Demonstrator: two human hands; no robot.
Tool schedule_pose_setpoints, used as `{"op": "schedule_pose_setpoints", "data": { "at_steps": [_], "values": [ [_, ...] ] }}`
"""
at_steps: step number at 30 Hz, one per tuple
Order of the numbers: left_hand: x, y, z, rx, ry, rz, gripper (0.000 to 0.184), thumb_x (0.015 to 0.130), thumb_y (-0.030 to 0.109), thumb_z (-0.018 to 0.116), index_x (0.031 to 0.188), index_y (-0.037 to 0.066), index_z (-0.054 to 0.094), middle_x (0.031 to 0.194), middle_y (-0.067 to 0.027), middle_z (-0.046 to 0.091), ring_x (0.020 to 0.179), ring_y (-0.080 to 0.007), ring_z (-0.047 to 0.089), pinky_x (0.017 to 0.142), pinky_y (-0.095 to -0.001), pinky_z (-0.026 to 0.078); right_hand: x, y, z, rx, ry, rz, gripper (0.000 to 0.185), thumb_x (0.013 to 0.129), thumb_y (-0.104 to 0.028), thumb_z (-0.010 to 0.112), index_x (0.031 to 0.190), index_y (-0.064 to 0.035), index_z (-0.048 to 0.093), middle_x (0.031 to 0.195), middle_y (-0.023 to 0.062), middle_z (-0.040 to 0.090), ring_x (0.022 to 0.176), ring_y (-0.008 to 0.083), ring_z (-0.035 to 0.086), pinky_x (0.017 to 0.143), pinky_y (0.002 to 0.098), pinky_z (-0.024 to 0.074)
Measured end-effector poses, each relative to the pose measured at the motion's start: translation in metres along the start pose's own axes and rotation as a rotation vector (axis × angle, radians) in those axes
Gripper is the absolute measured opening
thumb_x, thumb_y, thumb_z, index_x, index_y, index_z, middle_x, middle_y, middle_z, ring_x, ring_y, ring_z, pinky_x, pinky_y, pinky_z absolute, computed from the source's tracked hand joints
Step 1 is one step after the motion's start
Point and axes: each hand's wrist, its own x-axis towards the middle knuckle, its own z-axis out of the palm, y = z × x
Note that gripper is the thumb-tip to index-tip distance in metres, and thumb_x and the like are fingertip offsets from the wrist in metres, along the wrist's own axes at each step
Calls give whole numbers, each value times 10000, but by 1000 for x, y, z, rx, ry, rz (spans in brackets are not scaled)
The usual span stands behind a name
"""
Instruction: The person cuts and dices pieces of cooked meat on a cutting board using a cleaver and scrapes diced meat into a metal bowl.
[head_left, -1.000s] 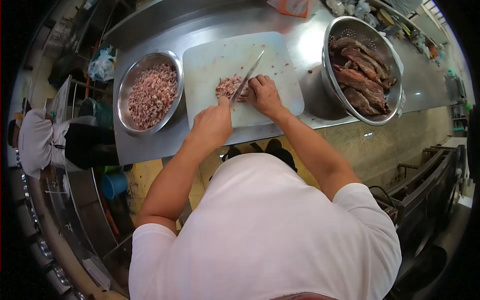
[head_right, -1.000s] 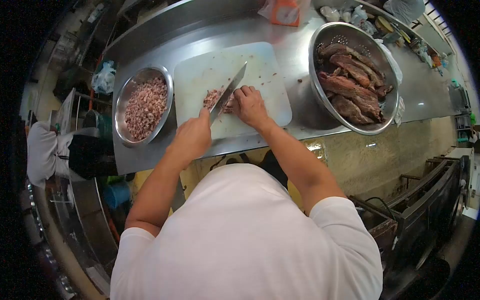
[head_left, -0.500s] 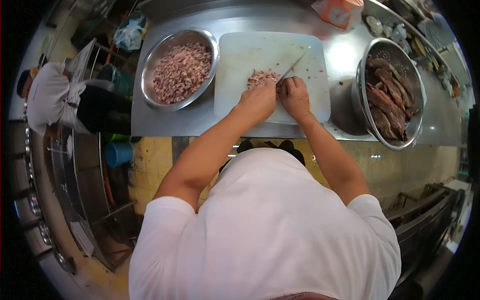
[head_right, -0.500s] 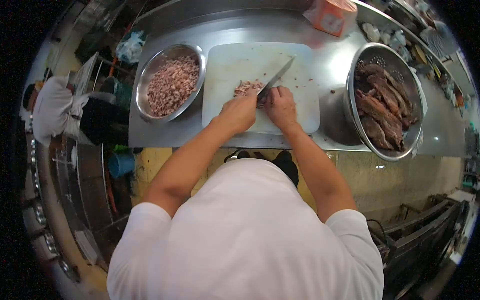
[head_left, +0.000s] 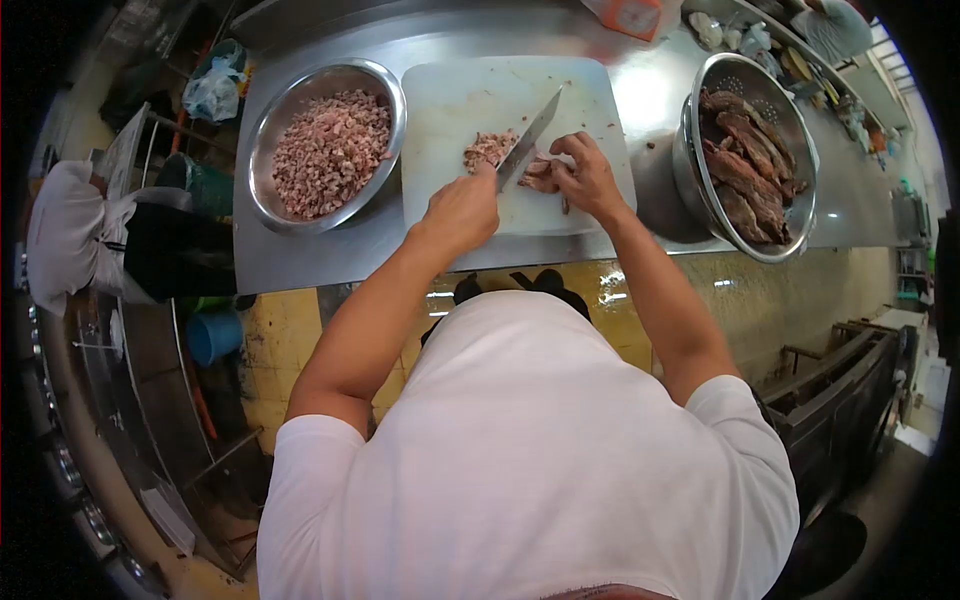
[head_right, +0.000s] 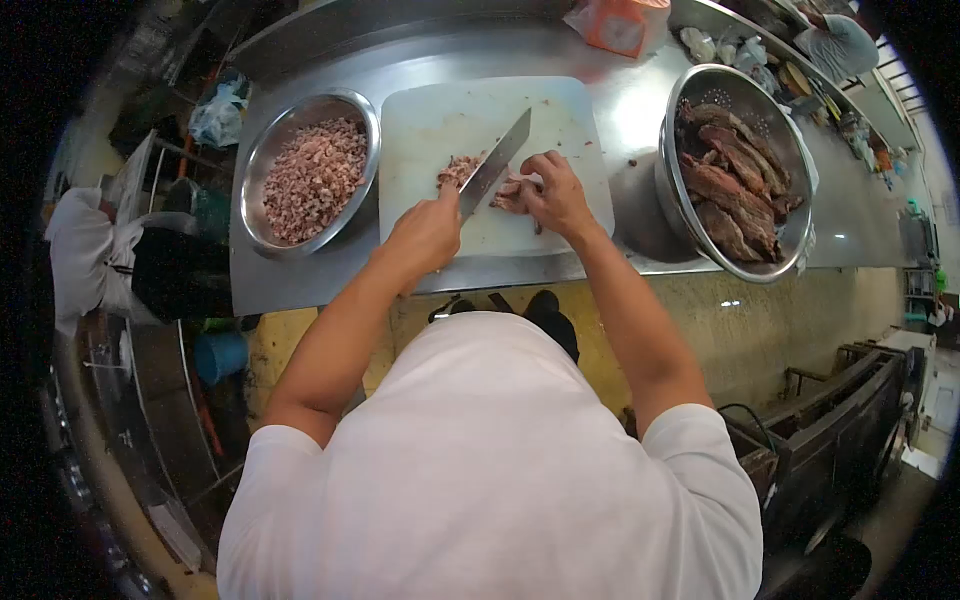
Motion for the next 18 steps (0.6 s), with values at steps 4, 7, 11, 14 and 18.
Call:
{"op": "schedule_pose_setpoints", "data": {
  "at_steps": [4,7,11,14,18],
  "values": [
    [-23,16,-18,90,-21,78,231,925,23,519,1136,-67,496,950,-344,701,941,-507,696,869,-598,518,-7,6,11,19,-95,4,161,838,-85,681,989,-34,661,948,147,633,932,355,626,826,449,516],
    [-47,28,-34,66,-64,84,239,893,-15,514,1124,-76,498,955,-339,705,955,-507,699,868,-595,526,-9,4,15,-17,-57,19,151,817,-68,703,961,-47,664,932,128,627,909,346,620,803,437,518],
    [8,13,6,34,-71,120,249,913,22,530,1138,-84,520,1021,-321,722,990,-484,716,890,-559,550,-11,-1,19,-14,-65,18,141,798,-46,716,931,-73,677,926,119,624,882,346,621,767,430,523],
    [17,16,-3,2,-11,167,253,915,19,534,1144,-88,514,1032,-325,720,1012,-477,714,883,-555,554,-13,1,20,-42,-60,27,136,799,-52,723,925,-83,683,929,121,627,874,346,624,758,431,526],
    [-7,21,-14,56,-111,114,247,904,5,534,1134,-86,518,1043,-341,709,1020,-487,703,901,-567,539,-13,-2,17,-46,-11,-32,142,816,-58,728,949,-83,686,934,123,633,888,346,633,764,433,531]
  ]
}}
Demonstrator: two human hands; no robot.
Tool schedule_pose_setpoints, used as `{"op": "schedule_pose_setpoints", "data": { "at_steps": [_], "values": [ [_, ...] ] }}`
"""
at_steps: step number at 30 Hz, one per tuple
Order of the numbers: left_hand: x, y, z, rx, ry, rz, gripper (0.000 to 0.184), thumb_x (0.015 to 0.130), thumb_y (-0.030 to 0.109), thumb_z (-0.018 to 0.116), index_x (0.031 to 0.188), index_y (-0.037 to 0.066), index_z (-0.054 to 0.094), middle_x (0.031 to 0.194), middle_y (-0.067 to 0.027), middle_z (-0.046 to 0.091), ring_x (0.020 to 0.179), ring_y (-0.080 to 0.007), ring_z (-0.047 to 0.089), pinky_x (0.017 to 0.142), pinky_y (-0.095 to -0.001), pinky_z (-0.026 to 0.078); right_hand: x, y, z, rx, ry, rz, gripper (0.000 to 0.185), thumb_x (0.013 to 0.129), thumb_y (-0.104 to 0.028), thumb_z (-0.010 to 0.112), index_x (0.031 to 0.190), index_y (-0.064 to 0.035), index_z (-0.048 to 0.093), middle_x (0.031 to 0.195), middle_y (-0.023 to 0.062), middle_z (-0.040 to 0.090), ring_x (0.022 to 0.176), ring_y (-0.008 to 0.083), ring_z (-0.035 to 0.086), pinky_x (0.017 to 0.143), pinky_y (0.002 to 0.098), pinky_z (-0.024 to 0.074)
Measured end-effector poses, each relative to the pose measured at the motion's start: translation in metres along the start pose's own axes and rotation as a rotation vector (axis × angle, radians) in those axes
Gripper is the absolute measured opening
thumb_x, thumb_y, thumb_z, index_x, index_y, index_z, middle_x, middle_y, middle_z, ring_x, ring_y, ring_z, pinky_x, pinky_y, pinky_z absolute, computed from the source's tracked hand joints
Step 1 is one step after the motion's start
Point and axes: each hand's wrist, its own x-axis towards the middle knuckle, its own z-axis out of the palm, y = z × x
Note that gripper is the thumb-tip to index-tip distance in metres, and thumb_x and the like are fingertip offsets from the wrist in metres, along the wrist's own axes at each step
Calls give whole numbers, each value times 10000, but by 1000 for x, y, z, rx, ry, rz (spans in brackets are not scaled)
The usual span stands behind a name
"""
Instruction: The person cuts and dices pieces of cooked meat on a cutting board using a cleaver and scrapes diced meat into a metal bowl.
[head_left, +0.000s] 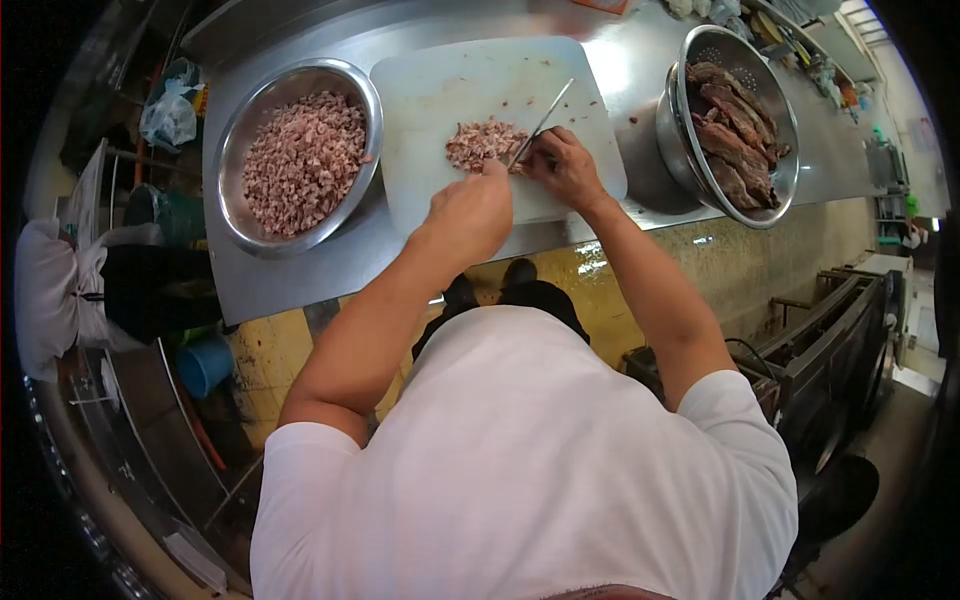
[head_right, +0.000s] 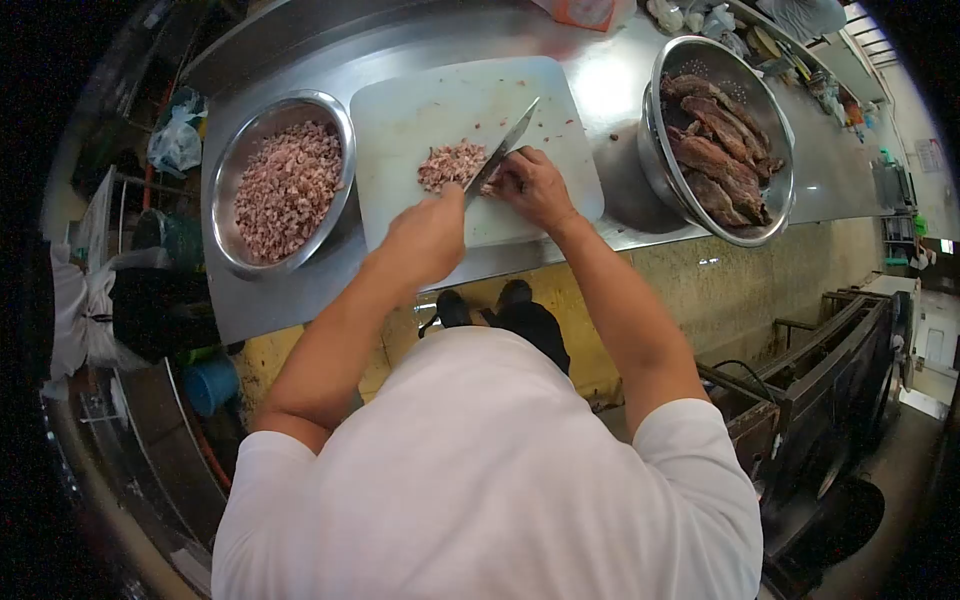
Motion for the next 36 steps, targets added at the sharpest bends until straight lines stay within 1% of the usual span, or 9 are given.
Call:
{"op": "schedule_pose_setpoints", "data": {
  "at_steps": [2,8,10,13,20,23,26,28,36],
  "values": [
    [8,-4,15,-22,22,-71,254,890,-13,534,1133,-85,513,1043,-348,703,1013,-500,696,909,-573,528,-4,1,2,-11,-4,10,136,826,-56,726,954,-79,686,934,126,636,893,350,634,767,435,532],
    [2,12,-4,54,56,10,251,893,-3,550,1131,-72,511,1016,-355,696,994,-500,694,892,-580,523,0,5,-10,70,-17,-6,106,850,-53,720,944,-55,671,918,134,634,909,369,635,785,451,532],
    [-9,19,0,50,-39,-127,241,908,12,526,1133,-73,521,1056,-346,699,1044,-494,689,902,-565,534,-1,11,-12,86,-20,-16,105,851,-53,718,944,-52,667,911,135,631,915,372,634,793,455,532],
    [22,20,21,18,94,-117,245,898,10,539,1129,-67,510,1046,-343,700,1040,-497,689,906,-569,530,3,16,-14,103,-54,-25,109,883,-34,707,987,-36,676,949,134,640,910,348,656,785,421,547],
    [-2,44,8,88,17,-213,264,884,0,545,1134,-72,495,1014,-337,702,1002,-499,691,888,-569,529,-1,27,-16,126,-38,-21,109,875,-28,707,979,-38,675,950,144,638,915,362,646,794,428,547],
    [27,23,41,85,97,-222,262,889,-5,531,1142,-66,497,983,-335,702,975,-502,692,880,-569,528,1,29,-14,148,-67,-53,108,871,-38,709,972,-36,672,956,145,636,921,367,645,807,430,548],
    [35,26,31,57,236,-111,189,986,85,526,1104,-44,454,904,-333,682,900,-550,650,834,-619,483,1,30,-20,147,-74,-87,97,869,-48,708,958,-37,669,941,143,636,921,369,645,810,432,546],
    [7,60,1,89,95,-216,289,881,-5,540,1160,-57,487,967,-341,700,961,-511,690,870,-579,530,1,30,-20,142,-57,-91,90,870,-51,707,950,-38,667,926,142,636,919,369,645,808,433,544],
    [36,44,33,52,136,-217,256,887,5,550,1134,-39,497,980,-336,703,992,-506,687,891,-582,517,-5,37,-17,163,-25,-85,89,867,-38,703,949,-45,670,933,145,633,883,368,635,772,450,535]
  ]
}}
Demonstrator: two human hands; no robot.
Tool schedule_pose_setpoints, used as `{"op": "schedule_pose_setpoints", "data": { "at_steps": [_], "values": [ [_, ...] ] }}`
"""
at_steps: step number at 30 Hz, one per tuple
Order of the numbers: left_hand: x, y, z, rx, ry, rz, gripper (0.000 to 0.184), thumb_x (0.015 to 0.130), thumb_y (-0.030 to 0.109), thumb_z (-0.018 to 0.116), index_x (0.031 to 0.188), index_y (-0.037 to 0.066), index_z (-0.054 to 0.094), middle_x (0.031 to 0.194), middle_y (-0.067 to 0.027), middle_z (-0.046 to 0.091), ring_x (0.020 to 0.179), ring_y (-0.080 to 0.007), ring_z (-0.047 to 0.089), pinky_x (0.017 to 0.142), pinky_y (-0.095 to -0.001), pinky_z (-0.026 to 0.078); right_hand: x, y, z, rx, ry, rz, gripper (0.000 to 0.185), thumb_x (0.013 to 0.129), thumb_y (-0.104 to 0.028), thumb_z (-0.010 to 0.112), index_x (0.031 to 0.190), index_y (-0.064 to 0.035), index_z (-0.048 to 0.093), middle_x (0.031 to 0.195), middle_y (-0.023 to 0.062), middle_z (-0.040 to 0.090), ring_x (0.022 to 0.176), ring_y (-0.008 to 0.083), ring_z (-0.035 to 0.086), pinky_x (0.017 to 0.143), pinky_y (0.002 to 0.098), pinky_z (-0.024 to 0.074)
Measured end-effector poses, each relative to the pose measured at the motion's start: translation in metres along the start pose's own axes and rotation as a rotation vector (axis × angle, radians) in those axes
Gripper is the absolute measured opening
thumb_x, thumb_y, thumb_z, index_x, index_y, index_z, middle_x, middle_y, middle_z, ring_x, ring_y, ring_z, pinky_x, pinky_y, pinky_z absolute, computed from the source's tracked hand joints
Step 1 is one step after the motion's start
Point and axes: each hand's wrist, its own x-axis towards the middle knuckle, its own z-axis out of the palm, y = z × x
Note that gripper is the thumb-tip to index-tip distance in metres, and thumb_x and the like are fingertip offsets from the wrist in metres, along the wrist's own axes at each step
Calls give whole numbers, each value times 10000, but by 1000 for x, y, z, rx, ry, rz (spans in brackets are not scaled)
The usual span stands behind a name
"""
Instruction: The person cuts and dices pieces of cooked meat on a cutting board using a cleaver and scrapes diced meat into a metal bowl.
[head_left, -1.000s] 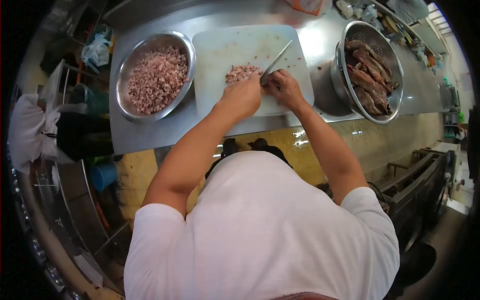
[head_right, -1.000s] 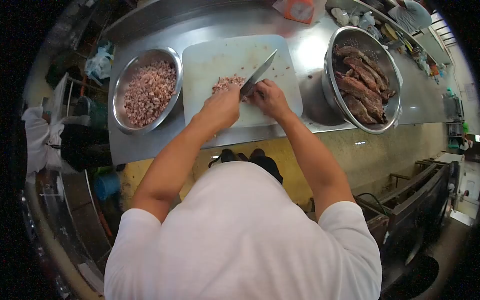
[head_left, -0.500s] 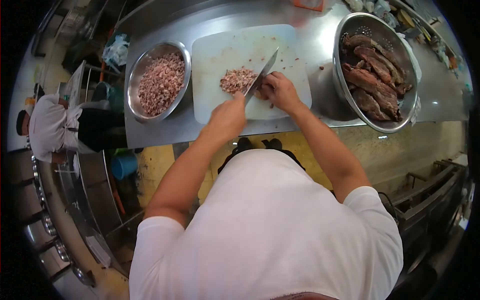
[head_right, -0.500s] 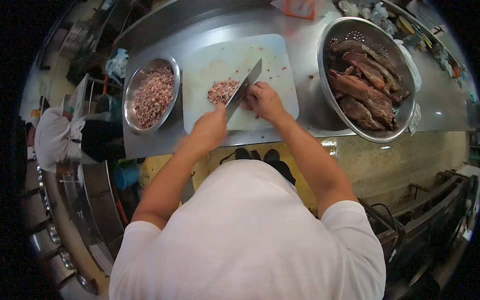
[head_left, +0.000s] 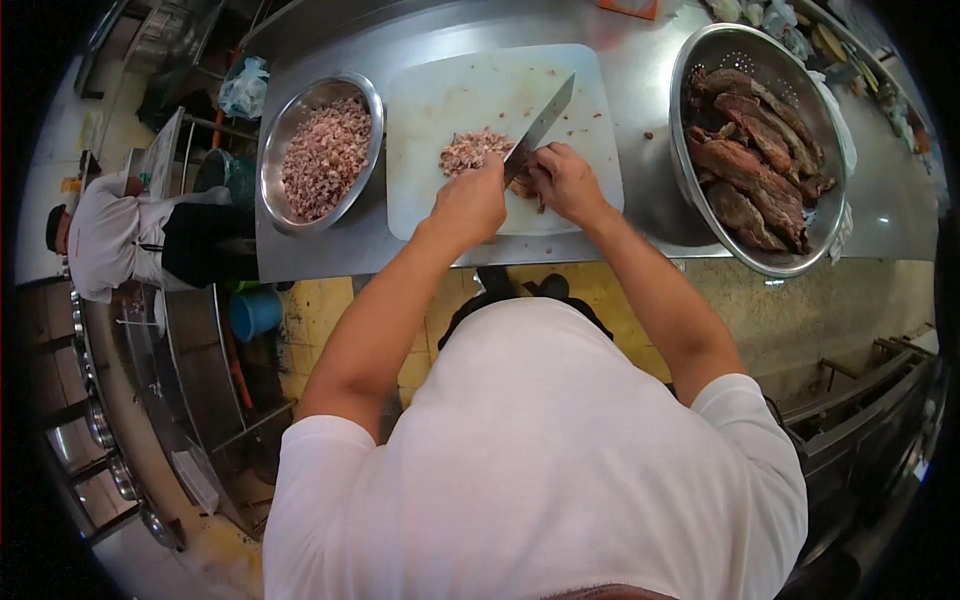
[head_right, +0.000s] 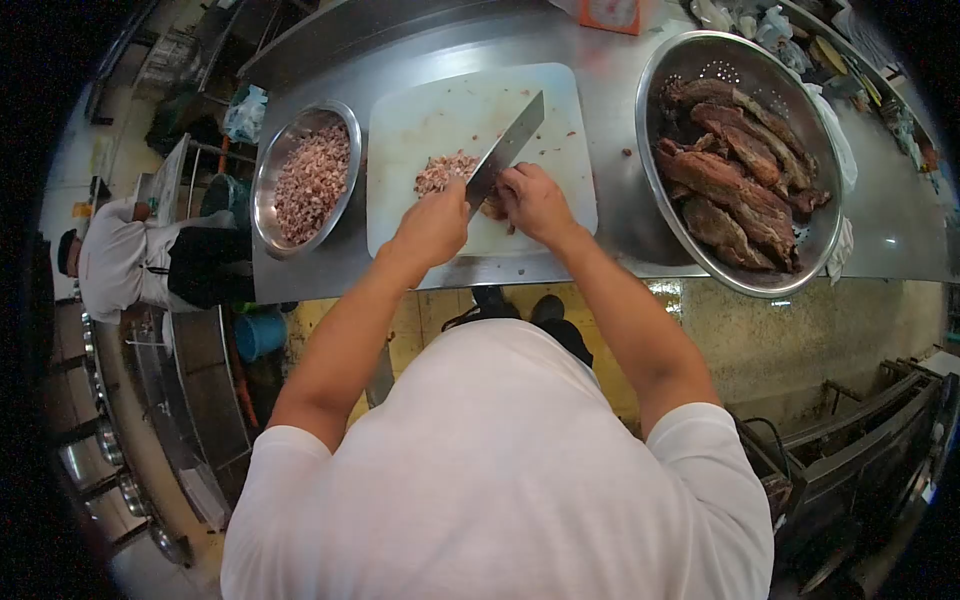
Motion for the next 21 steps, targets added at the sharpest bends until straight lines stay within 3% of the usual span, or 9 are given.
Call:
{"op": "schedule_pose_setpoints", "data": {
  "at_steps": [4,7,13,17,21],
  "values": [
    [-34,13,-36,26,-103,-24,239,891,10,552,1120,-36,503,987,-324,707,995,-496,691,885,-577,522,-2,-2,-4,-36,10,38,91,861,-32,706,942,-44,665,909,139,631,879,365,636,769,446,536],
    [-11,1,6,12,8,8,227,890,14,556,1107,-36,511,984,-313,709,994,-491,692,890,-569,525,-2,-4,-1,5,-34,95,110,856,-63,697,953,-49,648,926,147,636,941,383,633,805,464,542],
    [-22,7,-33,21,-78,8,249,885,-4,546,1125,-48,498,1003,-342,698,1002,-505,686,901,-576,523,-2,-5,-12,-47,-92,84,121,855,-67,688,970,-44,657,942,162,644,947,387,636,816,462,541],
    [-3,-6,12,-1,-9,30,244,889,-1,546,1124,-57,511,1008,-340,699,998,-503,688,887,-581,525,-5,-6,-6,-42,-53,78,125,848,-63,688,971,-45,672,923,160,648,927,388,640,810,467,540],
    [3,-2,-15,-34,-21,87,260,885,1,554,1134,-57,509,1006,-337,704,996,-503,689,866,-579,530,-1,-6,-12,-42,-65,95,100,843,-54,684,942,-47,673,913,151,650,912,386,639,806,468,536]
  ]
}}
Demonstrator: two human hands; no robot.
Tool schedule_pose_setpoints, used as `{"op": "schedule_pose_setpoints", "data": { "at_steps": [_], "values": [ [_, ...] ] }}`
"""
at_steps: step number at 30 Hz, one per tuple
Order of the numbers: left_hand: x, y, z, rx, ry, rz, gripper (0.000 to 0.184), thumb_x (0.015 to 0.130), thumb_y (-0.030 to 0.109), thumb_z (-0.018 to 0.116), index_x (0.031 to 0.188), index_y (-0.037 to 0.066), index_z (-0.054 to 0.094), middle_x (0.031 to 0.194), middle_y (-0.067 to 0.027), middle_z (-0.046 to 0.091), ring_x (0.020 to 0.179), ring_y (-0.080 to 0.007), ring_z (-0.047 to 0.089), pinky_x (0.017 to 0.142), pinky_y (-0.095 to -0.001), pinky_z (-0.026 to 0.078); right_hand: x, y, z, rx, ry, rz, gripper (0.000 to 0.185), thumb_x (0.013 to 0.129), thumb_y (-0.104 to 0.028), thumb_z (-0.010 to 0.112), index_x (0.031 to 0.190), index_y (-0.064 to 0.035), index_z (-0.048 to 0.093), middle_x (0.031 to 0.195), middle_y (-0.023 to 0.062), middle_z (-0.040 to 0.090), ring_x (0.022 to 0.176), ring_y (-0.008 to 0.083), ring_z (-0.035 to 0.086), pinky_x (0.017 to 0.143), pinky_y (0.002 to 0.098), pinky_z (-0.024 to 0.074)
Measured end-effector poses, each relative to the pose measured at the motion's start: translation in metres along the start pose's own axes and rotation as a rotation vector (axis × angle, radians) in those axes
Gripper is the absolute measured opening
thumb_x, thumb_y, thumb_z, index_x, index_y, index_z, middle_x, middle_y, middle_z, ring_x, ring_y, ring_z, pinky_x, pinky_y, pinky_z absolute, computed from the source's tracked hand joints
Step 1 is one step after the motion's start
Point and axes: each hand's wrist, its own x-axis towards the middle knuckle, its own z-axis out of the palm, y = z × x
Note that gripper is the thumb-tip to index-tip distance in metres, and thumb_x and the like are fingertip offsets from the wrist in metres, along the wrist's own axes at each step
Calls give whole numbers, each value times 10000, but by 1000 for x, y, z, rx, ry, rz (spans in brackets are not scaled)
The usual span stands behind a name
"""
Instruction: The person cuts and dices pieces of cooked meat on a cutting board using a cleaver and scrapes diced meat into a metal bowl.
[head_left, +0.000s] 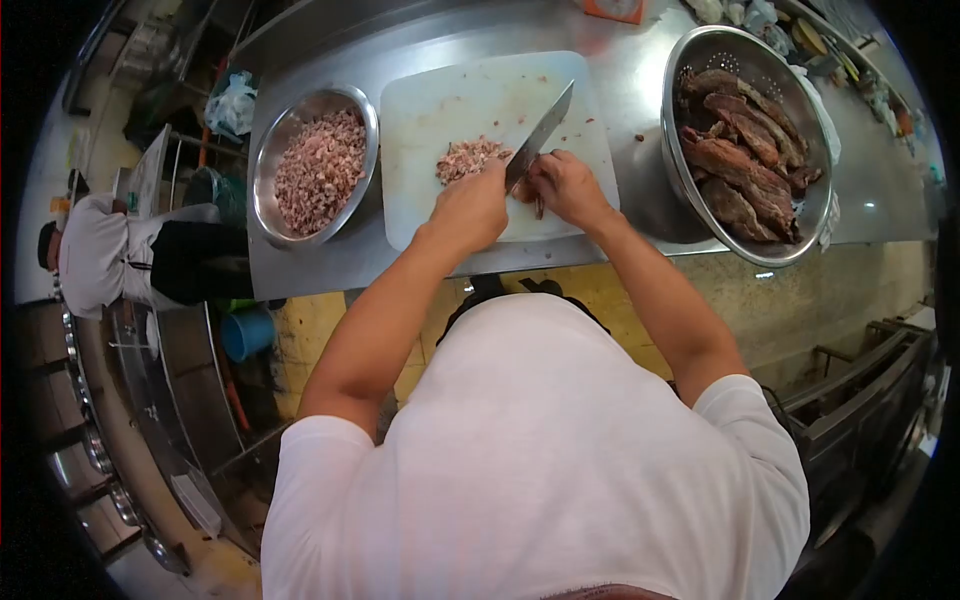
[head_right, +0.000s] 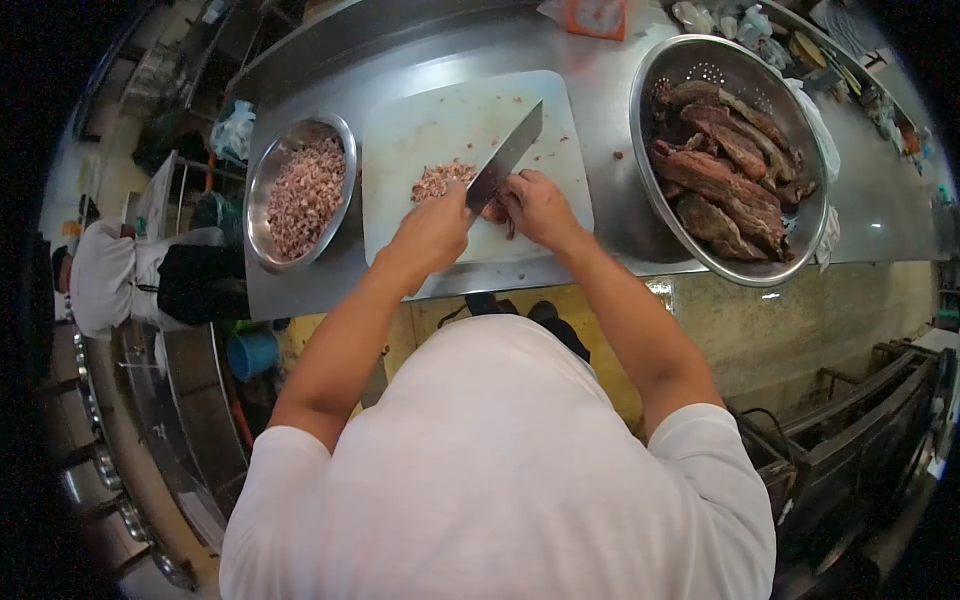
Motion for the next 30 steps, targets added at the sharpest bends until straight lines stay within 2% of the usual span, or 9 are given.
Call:
{"op": "schedule_pose_setpoints", "data": {
  "at_steps": [3,5,10,12,15,19,24,27,30],
  "values": [
    [-16,6,2,16,-71,-31,253,890,6,551,1133,-58,514,1011,-340,702,996,-501,689,864,-581,529,-6,2,1,-9,15,16,102,858,-84,705,954,-57,683,918,154,652,909,384,639,799,458,538],
    [-2,-10,44,-2,31,-20,236,1023,151,538,1152,-43,500,982,-327,692,956,-510,668,853,-597,498,-10,6,5,-16,-27,16,133,851,-102,727,972,-61,691,908,154,651,907,382,639,805,457,537],
    [29,-13,24,-27,113,88,236,1014,136,545,1155,-47,498,942,-338,683,942,-518,664,838,-592,501,-10,-17,-17,-20,-96,-9,281,825,-143,783,1079,-69,688,983,158,648,972,375,624,872,453,524],
    [17,-15,19,-41,63,35,236,926,46,564,1137,-48,518,975,-318,706,981,-501,687,865,-588,518,-25,-23,-23,-264,-48,-53,396,805,-139,797,1169,-70,658,1114,158,631,1059,371,597,940,450,502],
    [-5,-2,5,27,-31,-22,255,914,14,541,1159,-41,500,965,-325,703,972,-504,687,867,-587,518,-26,-15,-27,-196,-142,-36,434,813,-133,784,1215,-75,629,1215,158,596,1117,381,566,964,449,488],
    [-30,10,-3,88,-36,17,221,1004,126,537,1152,-32,496,936,-326,688,886,-521,671,814,-605,505,-14,-9,-25,-144,-101,-103,344,829,-102,754,1155,-68,650,1126,164,629,1068,390,589,923,465,501],
    [4,-9,37,-2,69,54,248,972,80,519,1188,-37,488,950,-323,694,892,-511,680,830,-599,514,-12,0,-9,-17,-90,-29,176,854,-45,696,1026,-43,657,948,178,654,970,406,618,858,486,517],
    [-18,17,-7,39,-52,23,328,895,-2,534,1209,-78,475,1013,-348,699,992,-508,693,868,-591,538,-15,6,-2,-13,-29,-3,188,849,-40,701,1031,-44,655,970,183,656,971,410,617,858,493,515],
    [-21,12,18,10,-55,-42,288,902,13,533,1174,-70,489,1015,-345,701,998,-501,695,874,-591,539,-23,-8,-6,-34,32,-19,217,837,-35,711,1049,-52,665,964,185,656,963,412,615,852,499,516]
  ]
}}
